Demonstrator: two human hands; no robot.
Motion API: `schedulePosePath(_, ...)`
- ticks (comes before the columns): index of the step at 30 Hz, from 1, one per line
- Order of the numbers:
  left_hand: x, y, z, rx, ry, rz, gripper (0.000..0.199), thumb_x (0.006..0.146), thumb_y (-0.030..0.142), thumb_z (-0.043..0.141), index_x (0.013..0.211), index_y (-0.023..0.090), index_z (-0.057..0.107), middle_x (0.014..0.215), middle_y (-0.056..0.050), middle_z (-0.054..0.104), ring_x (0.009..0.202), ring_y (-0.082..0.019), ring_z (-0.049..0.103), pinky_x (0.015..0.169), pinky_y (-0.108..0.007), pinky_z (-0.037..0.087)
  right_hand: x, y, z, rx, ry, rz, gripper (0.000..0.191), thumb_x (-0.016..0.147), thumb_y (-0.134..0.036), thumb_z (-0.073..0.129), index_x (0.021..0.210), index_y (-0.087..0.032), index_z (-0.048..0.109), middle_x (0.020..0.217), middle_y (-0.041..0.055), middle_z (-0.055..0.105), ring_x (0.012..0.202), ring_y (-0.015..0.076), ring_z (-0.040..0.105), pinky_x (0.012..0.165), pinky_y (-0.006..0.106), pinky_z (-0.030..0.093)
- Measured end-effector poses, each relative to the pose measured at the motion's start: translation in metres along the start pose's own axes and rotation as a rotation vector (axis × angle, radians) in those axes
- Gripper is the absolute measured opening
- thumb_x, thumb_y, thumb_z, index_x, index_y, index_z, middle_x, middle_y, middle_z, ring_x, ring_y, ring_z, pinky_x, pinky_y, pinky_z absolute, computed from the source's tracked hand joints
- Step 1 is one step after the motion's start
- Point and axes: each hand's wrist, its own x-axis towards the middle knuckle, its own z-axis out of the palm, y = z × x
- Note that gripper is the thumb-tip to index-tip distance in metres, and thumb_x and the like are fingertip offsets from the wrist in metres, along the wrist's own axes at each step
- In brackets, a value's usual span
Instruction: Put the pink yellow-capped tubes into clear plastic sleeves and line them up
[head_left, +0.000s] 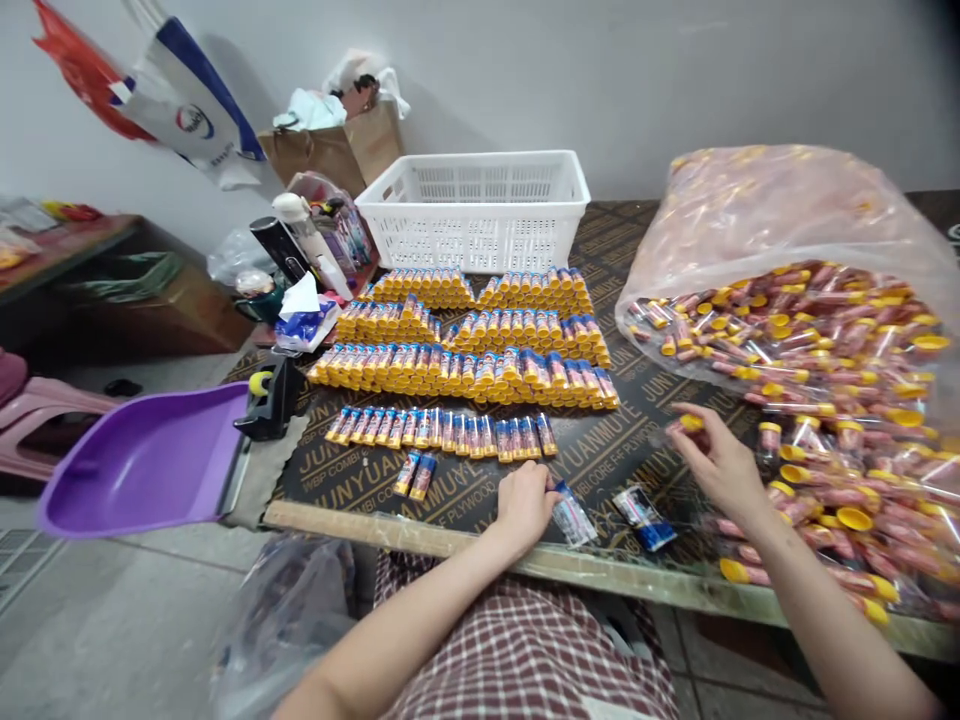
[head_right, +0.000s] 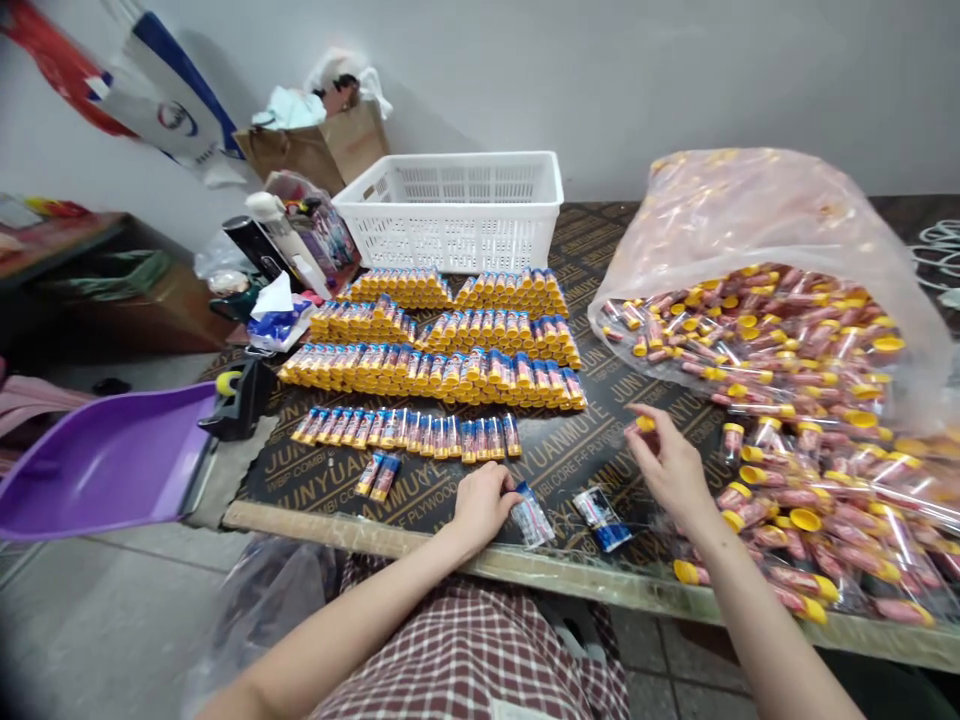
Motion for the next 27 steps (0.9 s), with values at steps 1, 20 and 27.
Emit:
schedulePosePath(1, -0.002, -0.001, 0.0, -0.016, 0.009, 0.007, 0.01, 0.072, 0.027, 0.066, 0.074, 0.019, 0.06, 0.081, -0.004, 0.059, 0.074, -0.018, 0.056, 0.068, -0.029, 0.037, -0.012, -0.009, 0.003, 0.111, -0.014, 0.014, 0.038, 0.085, -0.041, 0.048, 0.117, -0.022, 0.05, 0.089, 0.0055, 0.064, 0.073, 0.019, 0.062, 0.07, 0.033, 0.051)
schedulePosePath(20, -0.004, -0.006, -0.041, -1.468, 0.047, -0.469, 0.028, 0.051, 0.026, 0.081, 0.069, 0.011, 0.065, 0.067, -0.003, 0.067, 0.057, -0.01, 0.06, 0.059, -0.023, 0.05, -0.11, -0.105, 0.035, 0.555, 0.129, -0.036, 0.023, 0.082, -0.019, 0.056, 0.104, -0.025, 0.063, 0.106, 0.0075, 0.057, 0.102, 0.0211, 0.055, 0.084, 0.037, 0.051)
schedulePosePath(27, -0.002, -0.009, -0.044, -1.509, 0.152, -0.506, 0.03, 0.05, 0.032, 0.083, 0.062, 0.01, 0.066, 0.06, -0.002, 0.065, 0.051, -0.009, 0.057, 0.057, -0.023, 0.051, -0.11, -0.109, 0.037, 0.453, 0.135, -0.152, 0.028, 0.081, -0.013, 0.057, 0.106, -0.025, 0.062, 0.106, 0.0066, 0.059, 0.099, 0.0198, 0.057, 0.087, 0.037, 0.048)
